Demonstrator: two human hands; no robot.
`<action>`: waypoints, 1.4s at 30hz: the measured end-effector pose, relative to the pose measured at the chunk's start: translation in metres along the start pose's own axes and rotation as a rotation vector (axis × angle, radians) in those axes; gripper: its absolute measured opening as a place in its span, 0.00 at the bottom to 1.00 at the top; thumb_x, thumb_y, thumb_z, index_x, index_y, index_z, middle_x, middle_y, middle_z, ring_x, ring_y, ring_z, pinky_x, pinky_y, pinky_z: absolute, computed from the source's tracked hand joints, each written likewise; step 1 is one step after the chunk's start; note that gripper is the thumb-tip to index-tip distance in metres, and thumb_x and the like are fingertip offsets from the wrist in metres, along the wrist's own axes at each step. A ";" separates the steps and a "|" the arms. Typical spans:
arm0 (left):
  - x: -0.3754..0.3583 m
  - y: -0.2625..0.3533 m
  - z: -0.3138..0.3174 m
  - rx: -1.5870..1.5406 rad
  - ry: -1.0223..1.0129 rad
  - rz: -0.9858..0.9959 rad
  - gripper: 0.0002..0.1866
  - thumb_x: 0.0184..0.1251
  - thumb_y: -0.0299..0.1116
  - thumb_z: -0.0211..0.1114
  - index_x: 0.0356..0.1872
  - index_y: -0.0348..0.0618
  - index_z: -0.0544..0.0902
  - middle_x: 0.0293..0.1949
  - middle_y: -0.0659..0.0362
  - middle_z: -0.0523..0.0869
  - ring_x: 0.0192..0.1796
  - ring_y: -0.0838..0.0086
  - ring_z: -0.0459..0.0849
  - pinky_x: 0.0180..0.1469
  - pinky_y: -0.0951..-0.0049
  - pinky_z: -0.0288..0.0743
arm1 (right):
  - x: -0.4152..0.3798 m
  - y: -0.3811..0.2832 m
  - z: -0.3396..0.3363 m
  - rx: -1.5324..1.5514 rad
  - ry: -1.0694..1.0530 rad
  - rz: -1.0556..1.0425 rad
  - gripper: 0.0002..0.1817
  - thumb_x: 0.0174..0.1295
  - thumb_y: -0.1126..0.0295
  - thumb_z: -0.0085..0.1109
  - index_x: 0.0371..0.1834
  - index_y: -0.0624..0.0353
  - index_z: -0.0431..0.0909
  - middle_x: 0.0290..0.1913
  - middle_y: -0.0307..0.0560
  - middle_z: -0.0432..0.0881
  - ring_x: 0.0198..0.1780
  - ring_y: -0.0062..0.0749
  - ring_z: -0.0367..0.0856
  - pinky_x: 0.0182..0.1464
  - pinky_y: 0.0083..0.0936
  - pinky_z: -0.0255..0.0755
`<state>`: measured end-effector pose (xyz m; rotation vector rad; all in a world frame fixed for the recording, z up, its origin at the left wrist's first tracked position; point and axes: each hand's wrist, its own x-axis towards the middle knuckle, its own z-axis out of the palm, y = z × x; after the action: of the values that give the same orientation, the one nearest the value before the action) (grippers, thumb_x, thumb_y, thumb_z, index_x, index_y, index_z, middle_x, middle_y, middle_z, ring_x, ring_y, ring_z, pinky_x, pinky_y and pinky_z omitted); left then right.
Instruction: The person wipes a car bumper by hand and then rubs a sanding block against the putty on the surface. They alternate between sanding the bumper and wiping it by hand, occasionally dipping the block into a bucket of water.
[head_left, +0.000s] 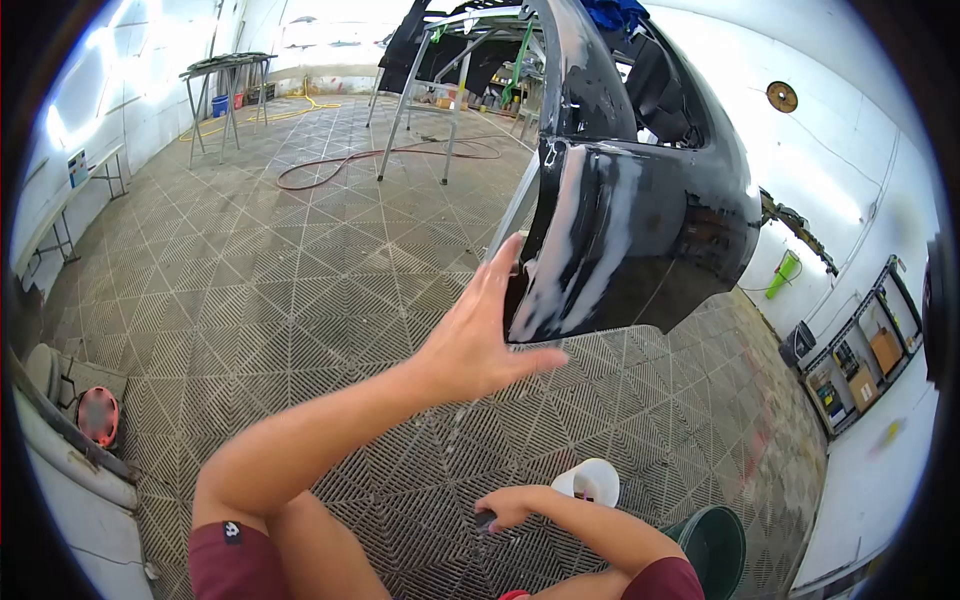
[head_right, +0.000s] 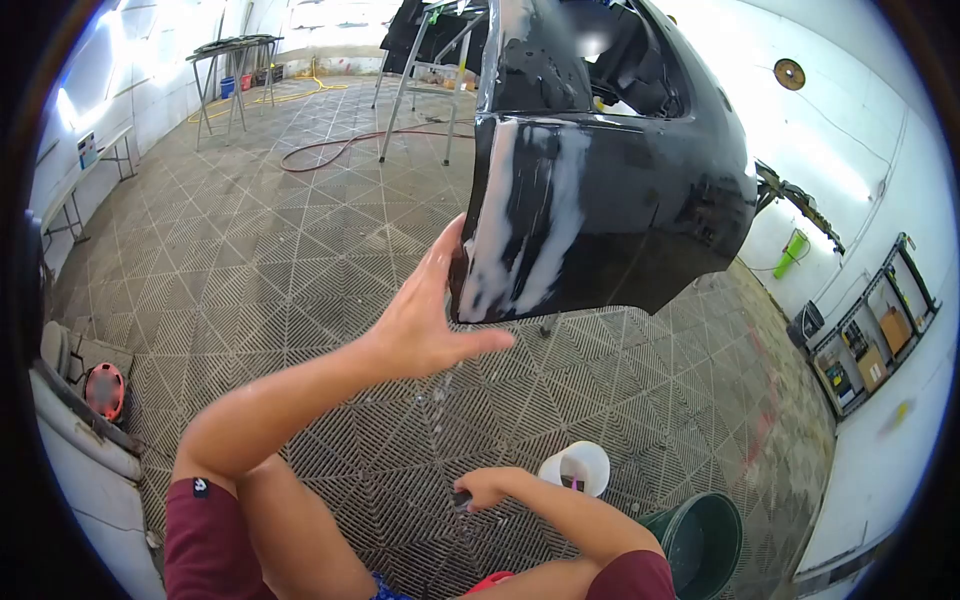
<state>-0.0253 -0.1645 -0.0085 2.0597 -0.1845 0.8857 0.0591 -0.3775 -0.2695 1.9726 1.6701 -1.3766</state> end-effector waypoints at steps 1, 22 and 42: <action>0.013 -0.002 0.000 0.038 0.043 0.062 0.66 0.54 0.54 0.83 0.82 0.29 0.50 0.75 0.35 0.66 0.78 0.49 0.68 0.76 0.50 0.68 | 0.001 -0.003 -0.002 0.021 -0.006 0.032 0.30 0.62 0.62 0.72 0.67 0.57 0.77 0.56 0.56 0.87 0.59 0.52 0.85 0.60 0.47 0.76; 0.070 0.009 -0.024 -0.098 0.130 0.058 0.63 0.56 0.57 0.82 0.78 0.20 0.55 0.67 0.34 0.77 0.69 0.51 0.80 0.70 0.55 0.75 | 0.045 -0.007 -0.032 0.025 0.052 -0.010 0.26 0.67 0.63 0.65 0.68 0.58 0.76 0.51 0.53 0.88 0.54 0.48 0.86 0.55 0.45 0.77; 0.020 -0.092 -0.049 0.098 -0.490 -0.103 0.22 0.76 0.44 0.68 0.58 0.35 0.84 0.55 0.50 0.87 0.55 0.66 0.87 0.56 0.63 0.82 | -0.025 -0.069 -0.053 -0.082 0.954 -0.283 0.23 0.61 0.68 0.69 0.60 0.57 0.80 0.59 0.50 0.84 0.60 0.49 0.82 0.63 0.44 0.75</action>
<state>0.0031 -0.0663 -0.0376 2.3267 -0.2989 0.3203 0.0283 -0.3353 -0.1956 2.6134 2.3784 -0.3482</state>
